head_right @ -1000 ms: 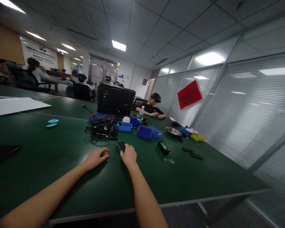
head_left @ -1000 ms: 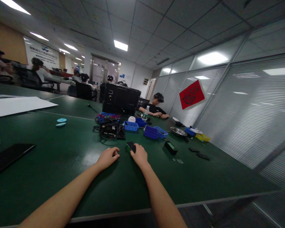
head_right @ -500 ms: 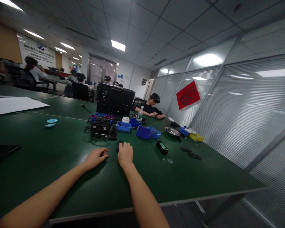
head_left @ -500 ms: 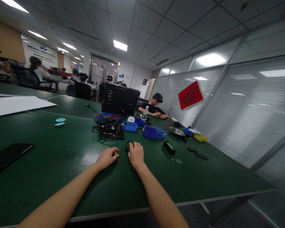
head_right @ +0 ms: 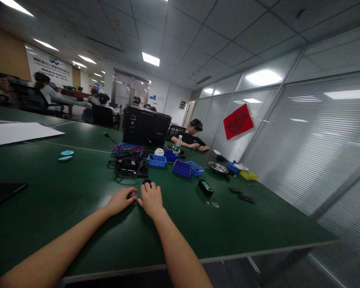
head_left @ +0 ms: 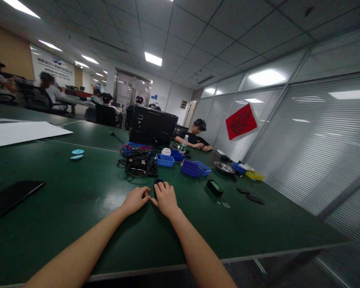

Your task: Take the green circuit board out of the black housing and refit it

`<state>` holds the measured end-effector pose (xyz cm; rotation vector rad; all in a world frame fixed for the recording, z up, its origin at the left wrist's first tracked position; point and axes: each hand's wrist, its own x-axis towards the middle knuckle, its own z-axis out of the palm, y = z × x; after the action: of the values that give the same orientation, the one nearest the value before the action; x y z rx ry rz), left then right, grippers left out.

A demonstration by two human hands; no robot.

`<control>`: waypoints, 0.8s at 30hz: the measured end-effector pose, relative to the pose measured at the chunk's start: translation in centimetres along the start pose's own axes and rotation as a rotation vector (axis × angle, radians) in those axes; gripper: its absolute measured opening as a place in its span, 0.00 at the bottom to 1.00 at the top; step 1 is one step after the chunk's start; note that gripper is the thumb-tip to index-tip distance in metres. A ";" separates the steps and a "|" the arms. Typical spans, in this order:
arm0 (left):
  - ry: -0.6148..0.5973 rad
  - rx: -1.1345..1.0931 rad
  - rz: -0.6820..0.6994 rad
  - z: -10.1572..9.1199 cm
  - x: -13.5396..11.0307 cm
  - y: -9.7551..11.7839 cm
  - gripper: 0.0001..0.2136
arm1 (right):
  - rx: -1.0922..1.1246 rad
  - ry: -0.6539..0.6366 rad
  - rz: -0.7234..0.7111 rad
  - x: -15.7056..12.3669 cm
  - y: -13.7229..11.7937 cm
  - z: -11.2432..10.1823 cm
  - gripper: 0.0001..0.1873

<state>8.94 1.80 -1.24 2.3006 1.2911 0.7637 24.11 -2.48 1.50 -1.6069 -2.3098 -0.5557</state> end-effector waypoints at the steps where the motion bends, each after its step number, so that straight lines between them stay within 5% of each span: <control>1: 0.001 -0.002 -0.005 0.0 0.0 0.0 0.12 | 0.023 -0.001 0.002 0.0 0.0 0.0 0.27; 4: 0.005 -0.012 -0.015 0.1 0.1 0.0 0.12 | 0.142 0.045 0.050 0.0 0.2 0.5 0.24; 8: 0.008 -0.007 -0.007 0.1 0.1 -0.2 0.12 | 0.390 0.192 0.332 0.3 1.5 1.4 0.18; 12: 0.011 -0.029 0.000 0.2 0.1 -0.3 0.12 | 0.635 0.125 0.589 0.5 3.3 2.5 0.18; 20: 0.214 -0.106 0.010 0.7 0.3 -0.9 0.27 | 1.206 -0.082 0.641 1.1 1.3 4.0 0.18; 24: 0.245 -0.023 -0.004 1.0 0.4 -1.3 0.31 | 1.376 -0.080 0.597 1.4 0.3 4.5 0.17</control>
<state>8.91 2.75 -2.62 2.2390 1.3799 1.0810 23.85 0.87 -1.85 -1.3329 -1.3661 1.0188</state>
